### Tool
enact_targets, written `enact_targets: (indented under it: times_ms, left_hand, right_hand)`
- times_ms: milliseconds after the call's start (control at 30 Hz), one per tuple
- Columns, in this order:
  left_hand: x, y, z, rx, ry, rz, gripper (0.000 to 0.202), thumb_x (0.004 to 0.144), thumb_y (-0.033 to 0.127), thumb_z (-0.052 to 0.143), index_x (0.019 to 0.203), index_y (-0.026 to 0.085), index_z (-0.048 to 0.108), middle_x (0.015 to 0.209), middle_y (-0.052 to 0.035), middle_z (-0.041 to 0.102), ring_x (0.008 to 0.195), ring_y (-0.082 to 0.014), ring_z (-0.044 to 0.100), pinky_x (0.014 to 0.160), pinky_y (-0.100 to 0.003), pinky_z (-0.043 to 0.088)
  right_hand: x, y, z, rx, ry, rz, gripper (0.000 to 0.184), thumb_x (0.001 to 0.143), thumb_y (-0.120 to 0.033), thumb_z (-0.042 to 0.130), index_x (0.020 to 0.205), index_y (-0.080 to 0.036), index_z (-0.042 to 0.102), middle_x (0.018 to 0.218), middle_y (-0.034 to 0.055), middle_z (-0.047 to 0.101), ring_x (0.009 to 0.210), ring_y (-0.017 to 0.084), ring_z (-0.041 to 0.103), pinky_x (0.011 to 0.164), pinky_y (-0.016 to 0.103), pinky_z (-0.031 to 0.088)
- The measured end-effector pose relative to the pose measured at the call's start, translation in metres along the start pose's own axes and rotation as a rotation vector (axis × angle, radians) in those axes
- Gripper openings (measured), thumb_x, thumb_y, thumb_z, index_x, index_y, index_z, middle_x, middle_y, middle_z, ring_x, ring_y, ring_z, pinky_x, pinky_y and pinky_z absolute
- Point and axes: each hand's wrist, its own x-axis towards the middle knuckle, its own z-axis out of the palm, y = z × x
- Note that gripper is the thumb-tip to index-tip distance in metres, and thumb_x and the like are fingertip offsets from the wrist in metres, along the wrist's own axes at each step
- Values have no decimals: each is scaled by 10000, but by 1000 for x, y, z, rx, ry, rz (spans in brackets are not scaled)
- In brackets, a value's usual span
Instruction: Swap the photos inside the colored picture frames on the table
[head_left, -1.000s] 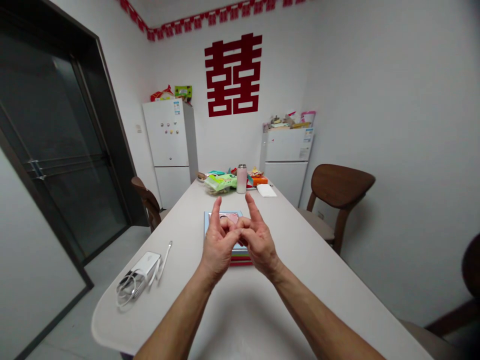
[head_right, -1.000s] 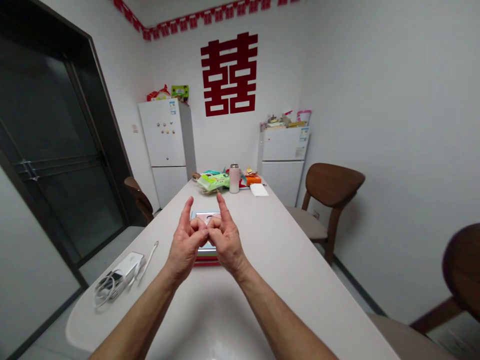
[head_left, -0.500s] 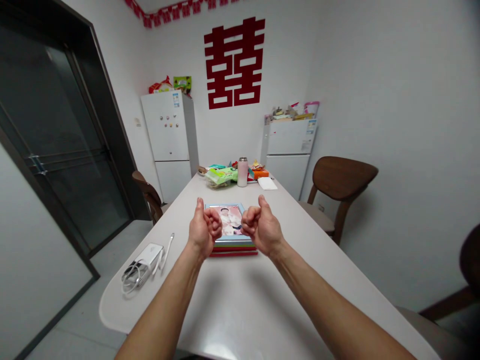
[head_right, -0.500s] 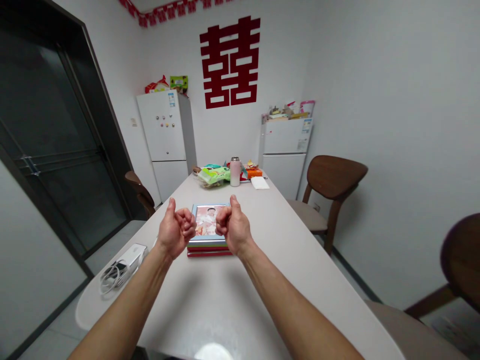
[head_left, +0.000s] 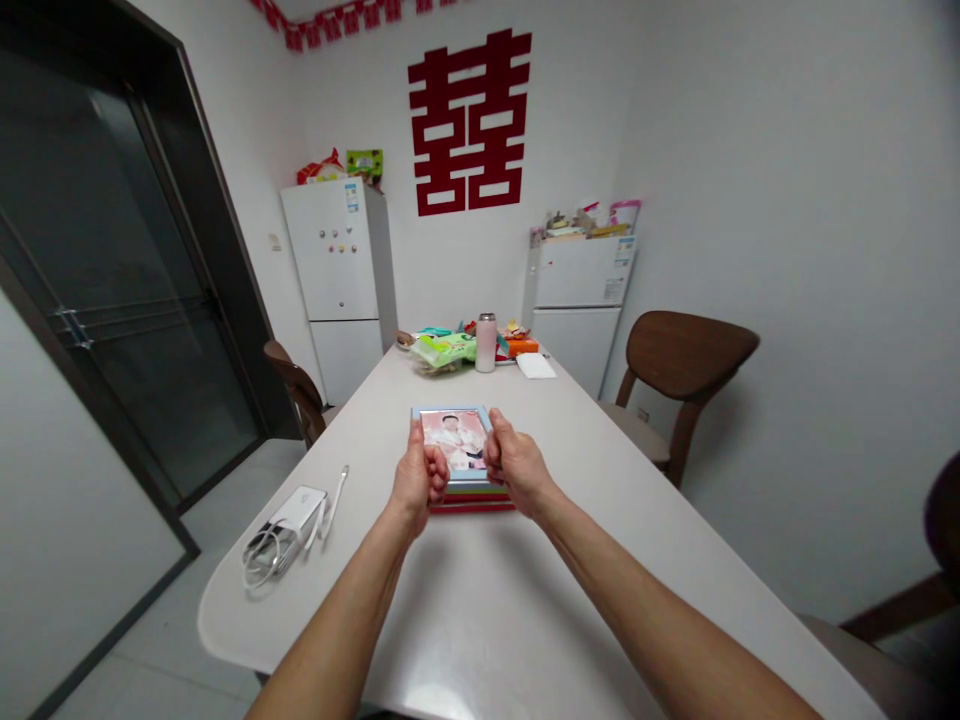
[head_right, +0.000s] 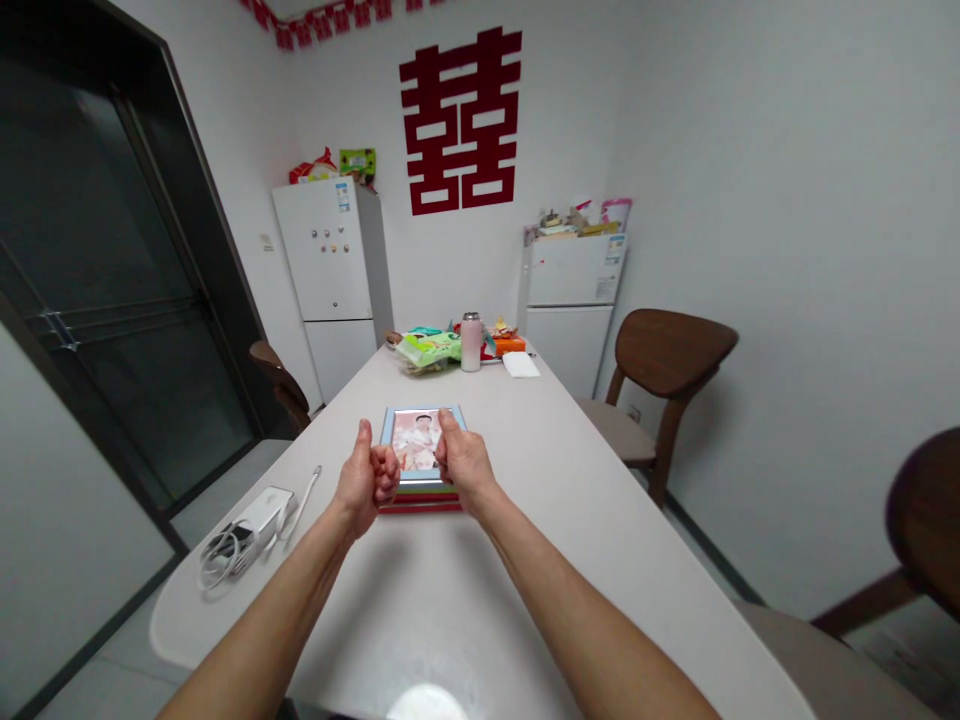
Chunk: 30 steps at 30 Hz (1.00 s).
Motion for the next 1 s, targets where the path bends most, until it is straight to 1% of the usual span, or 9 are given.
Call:
enact_targets:
  times_ms: [133, 233, 367, 533, 633, 733, 800, 900, 1000]
  left_hand:
    - [1, -38, -18, 59, 72, -137, 480, 613, 598, 517, 481, 139, 470, 324, 60, 421, 257, -27, 328, 298, -140, 156]
    - [3, -58, -25, 34, 123, -155, 406, 629, 527, 560, 613, 123, 527, 430, 37, 515, 323, -42, 429, 324, -134, 258]
    - [4, -65, -24, -29, 160, -125, 326, 686, 423, 554, 747, 102, 556, 568, -23, 594, 433, -82, 530, 412, -180, 396]
    - [-9, -68, -11, -111, 229, 67, 282, 733, 312, 505, 952, 134, 512, 825, -53, 630, 700, -129, 601, 588, -216, 463]
    - [-27, -65, -1, -97, 235, 169, 313, 735, 304, 502, 999, 137, 505, 882, -54, 629, 797, -156, 594, 648, -228, 464]
    - [-53, -58, 8, -21, 196, 241, 310, 697, 292, 567, 965, 136, 554, 897, -53, 638, 870, -185, 575, 732, -243, 451]
    - [-73, -55, 14, 191, 140, 350, 252, 711, 276, 557, 924, 144, 585, 877, -47, 646, 842, -178, 583, 731, -231, 454]
    - [-99, -53, 17, 652, -45, 622, 264, 742, 234, 491, 976, 141, 573, 779, -51, 661, 686, -155, 614, 627, -212, 487]
    - [-114, -54, 13, 944, -224, 1025, 421, 727, 213, 491, 1139, 129, 459, 948, -108, 649, 834, -186, 618, 720, -227, 493]
  right_hand:
    - [4, 29, 0, -324, 15, -178, 309, 729, -437, 438, 572, -173, 473, 580, 2, 500, 587, 129, 466, 582, 257, 358]
    - [3, 42, 4, -481, -78, -297, 214, 578, -273, 631, 768, -189, 581, 825, 40, 566, 826, 184, 467, 731, 294, 325]
    - [-4, 46, 13, -629, -164, -377, 241, 562, -134, 615, 797, -186, 596, 848, 59, 554, 845, 199, 446, 724, 311, 312]
    - [-31, 35, 9, -687, -269, -437, 225, 596, -160, 603, 818, -193, 586, 828, 38, 555, 819, 183, 459, 726, 308, 341]
    - [-45, 27, -9, -546, -287, -390, 319, 625, -244, 595, 937, -185, 563, 955, 67, 548, 911, 195, 466, 794, 331, 362]
    - [-53, 21, -30, -298, -129, -243, 482, 687, -379, 520, 1118, -171, 463, 1173, 109, 449, 1082, 222, 392, 908, 385, 311]
    - [-60, 16, -44, -107, -3, -104, 563, 712, -453, 463, 1201, -186, 376, 1238, 104, 398, 1112, 223, 381, 921, 399, 311]
    - [-77, 8, -59, 176, 123, 107, 623, 712, -508, 446, 1254, -246, 285, 1289, 77, 351, 1108, 225, 404, 874, 391, 373]
    - [-99, 1, -68, 407, 146, 249, 609, 726, -511, 432, 1265, -305, 236, 1278, 54, 380, 1086, 225, 440, 801, 373, 431]
